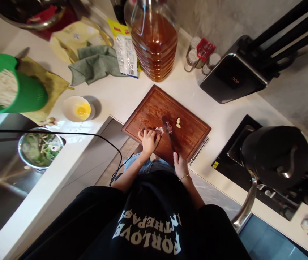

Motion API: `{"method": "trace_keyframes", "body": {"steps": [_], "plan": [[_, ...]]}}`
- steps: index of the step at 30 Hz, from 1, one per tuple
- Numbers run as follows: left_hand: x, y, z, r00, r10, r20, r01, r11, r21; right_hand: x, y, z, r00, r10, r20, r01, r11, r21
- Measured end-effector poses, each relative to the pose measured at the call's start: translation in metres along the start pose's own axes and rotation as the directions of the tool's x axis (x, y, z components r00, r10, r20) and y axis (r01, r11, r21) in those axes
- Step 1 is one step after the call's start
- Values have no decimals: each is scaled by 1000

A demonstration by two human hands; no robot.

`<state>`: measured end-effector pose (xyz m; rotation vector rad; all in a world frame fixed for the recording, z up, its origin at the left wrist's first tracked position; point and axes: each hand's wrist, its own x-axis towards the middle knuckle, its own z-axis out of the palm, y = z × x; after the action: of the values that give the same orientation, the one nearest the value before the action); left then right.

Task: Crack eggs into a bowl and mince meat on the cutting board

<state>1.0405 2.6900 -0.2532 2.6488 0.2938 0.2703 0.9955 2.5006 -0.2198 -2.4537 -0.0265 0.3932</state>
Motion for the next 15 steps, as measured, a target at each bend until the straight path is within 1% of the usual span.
{"method": "trace_keyframes", "body": {"steps": [3,6,8,13,15], "plan": [[0,1,1,1000,0,-10,0,1000,10,2,-9,9,998,-39,40,41,998,-48],[0,1,1,1000,-2,-16,2,1000,6,3,-14,15,997,-19,73,27,993,-119],[1,1,2,1000,-3,-14,3,1000,0,0,-13,14,996,-8,86,21,987,-158],[4,1,4,1000,-7,-17,7,1000,-18,-15,-7,5,995,-35,94,56,970,-237],[4,2,5,1000,7,-12,-7,1000,-17,-14,-9,5,994,-6,113,38,958,-285]]}}
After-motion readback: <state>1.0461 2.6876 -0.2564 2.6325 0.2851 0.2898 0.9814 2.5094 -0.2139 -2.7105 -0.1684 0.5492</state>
